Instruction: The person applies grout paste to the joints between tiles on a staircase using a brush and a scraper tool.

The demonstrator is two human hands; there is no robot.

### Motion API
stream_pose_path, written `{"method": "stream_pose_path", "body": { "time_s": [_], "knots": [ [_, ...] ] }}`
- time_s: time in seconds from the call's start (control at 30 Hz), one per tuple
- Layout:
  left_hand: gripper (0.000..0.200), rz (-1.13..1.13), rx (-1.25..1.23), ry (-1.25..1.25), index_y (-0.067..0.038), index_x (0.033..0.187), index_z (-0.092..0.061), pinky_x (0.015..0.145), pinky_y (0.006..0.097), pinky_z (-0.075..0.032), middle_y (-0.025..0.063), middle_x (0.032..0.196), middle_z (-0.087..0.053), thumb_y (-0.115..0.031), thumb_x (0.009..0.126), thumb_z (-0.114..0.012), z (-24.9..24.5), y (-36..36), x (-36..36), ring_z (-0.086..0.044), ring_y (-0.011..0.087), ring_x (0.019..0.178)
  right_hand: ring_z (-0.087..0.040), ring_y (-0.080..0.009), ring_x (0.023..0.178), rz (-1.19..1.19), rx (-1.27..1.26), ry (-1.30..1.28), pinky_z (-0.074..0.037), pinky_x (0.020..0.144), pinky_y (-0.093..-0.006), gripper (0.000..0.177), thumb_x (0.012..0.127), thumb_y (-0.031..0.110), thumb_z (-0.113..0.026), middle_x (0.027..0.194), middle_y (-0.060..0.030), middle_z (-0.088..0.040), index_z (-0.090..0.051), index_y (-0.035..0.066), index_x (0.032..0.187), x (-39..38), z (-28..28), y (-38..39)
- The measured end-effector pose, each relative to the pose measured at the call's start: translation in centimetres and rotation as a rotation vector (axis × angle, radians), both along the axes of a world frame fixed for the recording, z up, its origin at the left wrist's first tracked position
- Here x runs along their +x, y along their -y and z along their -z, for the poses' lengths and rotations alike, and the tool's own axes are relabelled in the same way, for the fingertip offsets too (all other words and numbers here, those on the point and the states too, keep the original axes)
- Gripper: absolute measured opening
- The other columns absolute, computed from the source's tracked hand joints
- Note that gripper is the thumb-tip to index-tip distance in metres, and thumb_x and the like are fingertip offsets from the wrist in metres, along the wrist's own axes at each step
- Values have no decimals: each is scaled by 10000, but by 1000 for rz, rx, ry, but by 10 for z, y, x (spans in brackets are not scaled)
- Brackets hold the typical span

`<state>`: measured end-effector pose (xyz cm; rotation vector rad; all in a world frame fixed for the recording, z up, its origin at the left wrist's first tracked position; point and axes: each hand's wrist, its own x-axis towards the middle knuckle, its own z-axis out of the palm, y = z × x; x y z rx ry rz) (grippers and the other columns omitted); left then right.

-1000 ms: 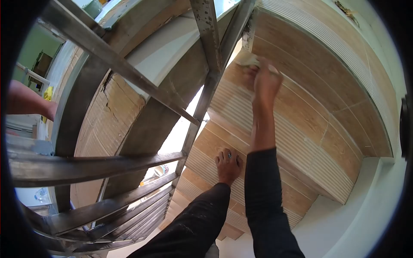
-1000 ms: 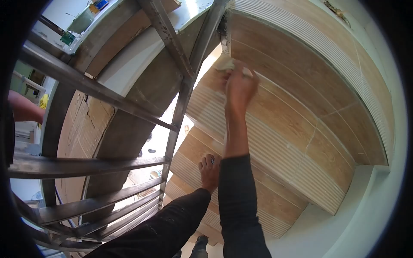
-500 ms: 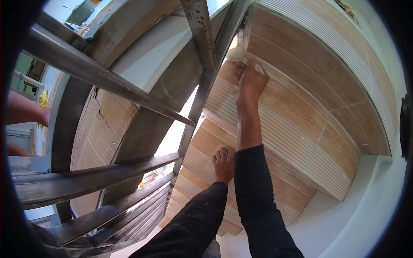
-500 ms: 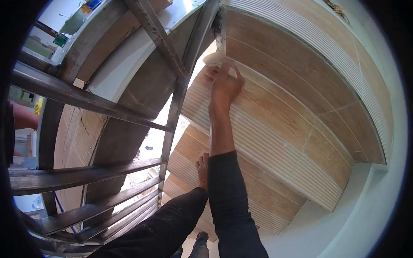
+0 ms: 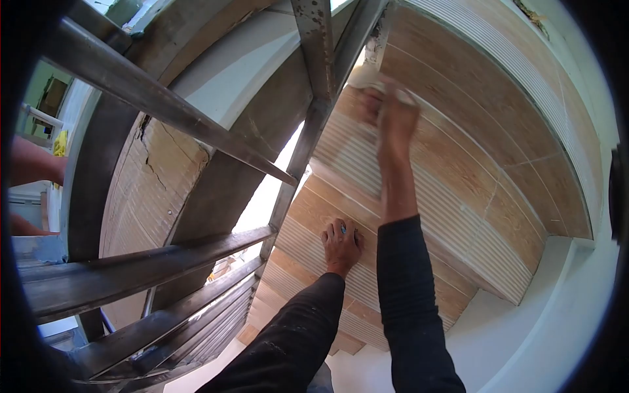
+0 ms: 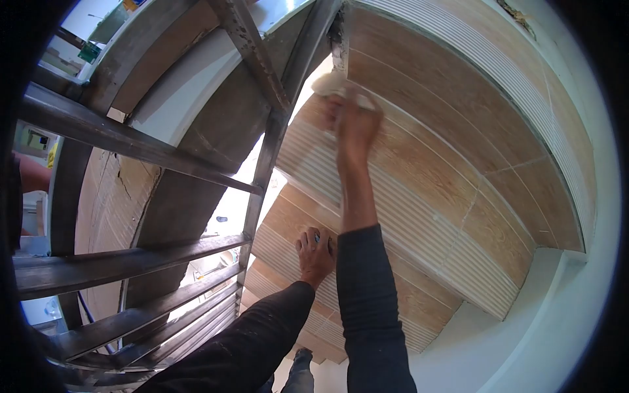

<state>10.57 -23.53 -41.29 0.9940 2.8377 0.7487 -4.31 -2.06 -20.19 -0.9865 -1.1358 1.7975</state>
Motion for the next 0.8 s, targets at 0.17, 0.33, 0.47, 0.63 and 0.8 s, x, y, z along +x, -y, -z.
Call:
{"method": "stream_pose_path", "body": {
  "time_s": [0.17,0.33,0.47,0.63,0.8],
  "knots": [
    [257,-1,29,23,-67,1060,-639,865,510,-408,151,1077,-550,-190,843,-700,-1,1,-1,-548,354,1035,-660,-115,683,-163,139,14,-515,559,-272,345,1061,312,-650,852,-74,-729,-738,5,1192,44,-22,-3],
    [248,-8,32,42,-64,1050,-642,865,493,-412,149,1063,-552,-176,840,-710,-1,0,-2,-548,346,1029,-644,-107,633,-63,102,108,-501,558,-248,418,1039,373,-675,845,-84,-746,-745,-7,1198,151,-15,-46],
    [290,-13,14,20,-74,1081,-638,849,502,-434,141,1051,-570,-212,832,-697,-1,0,-2,-569,339,1012,-650,-110,641,-80,18,363,-501,561,-247,435,1019,405,-697,883,-97,-751,-751,16,1208,175,-13,-58],
    [286,-16,7,24,-77,1078,-634,853,503,-430,139,1049,-565,-207,831,-695,0,-1,-2,-564,332,1007,-652,-111,642,-148,116,348,-490,548,-245,438,1022,407,-692,871,-96,-747,-750,14,1207,184,-15,-60],
    [286,-17,-10,15,-82,1082,-636,866,502,-429,148,1072,-570,-212,834,-695,3,-1,-1,-560,340,1014,-641,-108,613,-108,131,247,-470,523,-240,430,1024,415,-685,811,-83,-733,-768,17,1163,190,-12,-50]
  ]
}}
